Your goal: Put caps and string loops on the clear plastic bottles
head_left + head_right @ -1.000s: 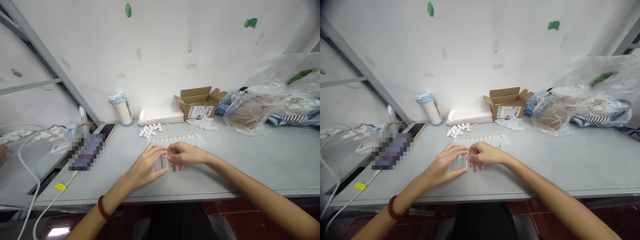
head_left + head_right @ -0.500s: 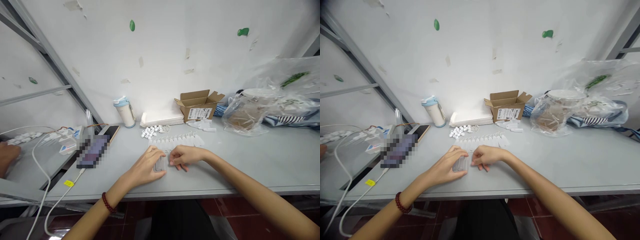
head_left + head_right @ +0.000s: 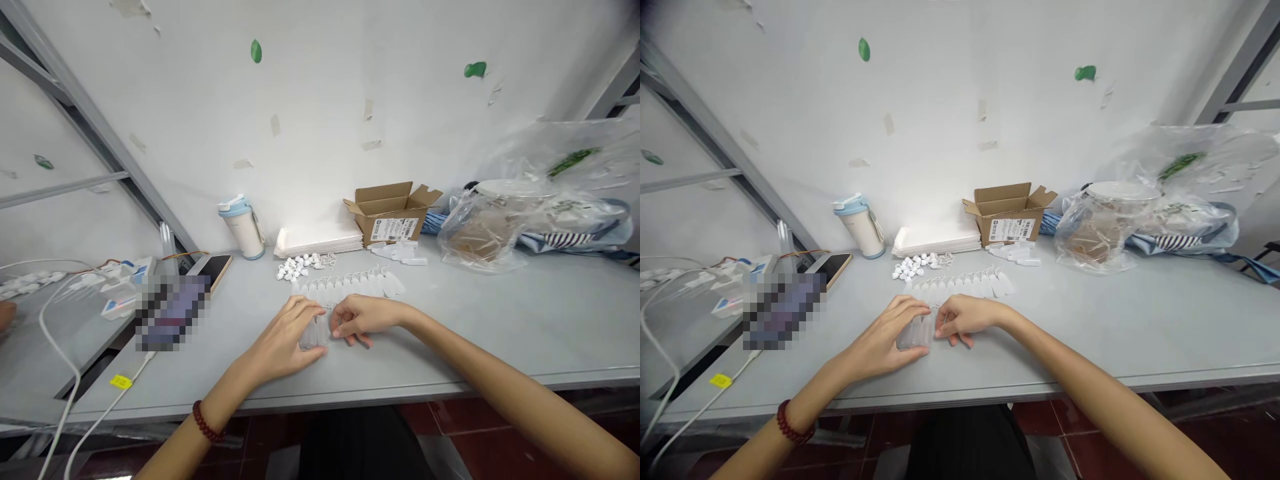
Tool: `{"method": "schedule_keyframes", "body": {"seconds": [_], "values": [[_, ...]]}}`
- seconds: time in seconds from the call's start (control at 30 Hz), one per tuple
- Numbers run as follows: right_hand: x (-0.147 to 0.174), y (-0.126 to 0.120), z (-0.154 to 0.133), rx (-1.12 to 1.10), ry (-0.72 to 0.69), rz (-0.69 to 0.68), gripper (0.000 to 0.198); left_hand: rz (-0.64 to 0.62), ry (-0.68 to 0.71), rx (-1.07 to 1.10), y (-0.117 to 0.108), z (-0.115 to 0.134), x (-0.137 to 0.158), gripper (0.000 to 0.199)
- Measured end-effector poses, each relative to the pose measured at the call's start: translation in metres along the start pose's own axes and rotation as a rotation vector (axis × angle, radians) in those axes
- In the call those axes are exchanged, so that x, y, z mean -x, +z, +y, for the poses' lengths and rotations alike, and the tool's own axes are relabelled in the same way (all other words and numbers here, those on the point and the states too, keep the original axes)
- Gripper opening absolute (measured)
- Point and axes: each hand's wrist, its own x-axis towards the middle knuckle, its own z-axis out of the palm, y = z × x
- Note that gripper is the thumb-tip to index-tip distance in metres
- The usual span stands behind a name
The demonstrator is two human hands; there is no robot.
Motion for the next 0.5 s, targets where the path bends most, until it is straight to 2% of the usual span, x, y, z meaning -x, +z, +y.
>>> {"method": "schedule_keyframes", "body": {"seconds": [0.13,0.23,0.33,0.43,0.5], "values": [[0.003,-0.004,-0.002,-0.025,-0.006,-0.017,0.023,0.057,-0.025,0.007,-0.007,-0.006,-0.01,0.041],[0.01,-0.016,-0.004,-0.066,-0.048,0.071,0.024,0.163,-0.148,0.0,-0.013,-0.024,-0.03,0.025],[0.017,-0.032,0.0,-0.065,-0.066,0.381,0.023,0.201,-0.231,-0.062,-0.014,-0.047,-0.061,0.021],[0.02,-0.049,0.013,0.081,-0.072,0.768,0.021,0.176,-0.171,-0.119,-0.01,-0.066,-0.092,0.024],[0.02,-0.061,0.025,0.286,-0.07,0.966,0.018,0.153,-0.104,-0.164,-0.006,-0.074,-0.107,0.029]]}}
